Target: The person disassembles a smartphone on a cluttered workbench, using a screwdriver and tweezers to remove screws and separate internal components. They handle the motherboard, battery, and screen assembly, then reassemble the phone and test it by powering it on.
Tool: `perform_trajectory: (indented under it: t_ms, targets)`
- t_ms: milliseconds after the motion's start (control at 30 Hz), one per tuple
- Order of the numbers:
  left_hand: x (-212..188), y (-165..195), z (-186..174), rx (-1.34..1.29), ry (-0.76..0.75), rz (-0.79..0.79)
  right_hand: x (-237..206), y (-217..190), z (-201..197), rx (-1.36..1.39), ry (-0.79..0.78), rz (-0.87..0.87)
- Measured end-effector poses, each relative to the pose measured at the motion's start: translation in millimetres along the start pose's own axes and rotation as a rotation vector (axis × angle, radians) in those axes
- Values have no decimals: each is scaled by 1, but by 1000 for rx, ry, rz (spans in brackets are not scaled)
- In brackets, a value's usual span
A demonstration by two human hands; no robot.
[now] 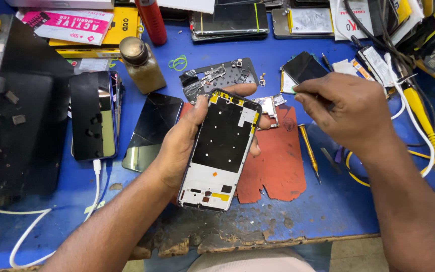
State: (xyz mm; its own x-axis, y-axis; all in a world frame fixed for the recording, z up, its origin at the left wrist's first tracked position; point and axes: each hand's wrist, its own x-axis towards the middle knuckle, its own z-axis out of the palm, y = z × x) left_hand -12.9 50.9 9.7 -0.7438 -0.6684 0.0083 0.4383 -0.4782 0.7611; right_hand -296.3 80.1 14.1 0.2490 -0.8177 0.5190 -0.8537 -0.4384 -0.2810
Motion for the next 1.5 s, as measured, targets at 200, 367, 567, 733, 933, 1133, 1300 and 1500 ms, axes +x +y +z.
perform_trajectory:
  t_ms: [200, 367, 567, 733, 933, 1133, 1300, 1500]
  targets:
    - [2, 3, 1, -17, -6, -33, 3, -2, 1, -4, -13, 8]
    - [-2, 0, 1, 10, 59, 69, 3, 0, -3, 5, -2, 49]
    - [-12, 6, -9, 345, 256, 451, 0, 13, -17, -25, -32, 139]
    - [-21, 4, -9, 545, 370, 631, 1, 30, -24, -30, -30, 222]
    - [-16, -10, -6, 663, 324, 583, -5, 50, -43, -15, 30, 324]
    - [-12, -18, 0, 775, 147, 527, -9, 52, -51, 134, -387, 235]
    - [-9, -22, 0, 764, 46, 488, -4, 45, -45, 160, -511, 192]
    - [-9, -21, 0, 862, -8, 465, -2, 39, -49, 130, -427, 157]
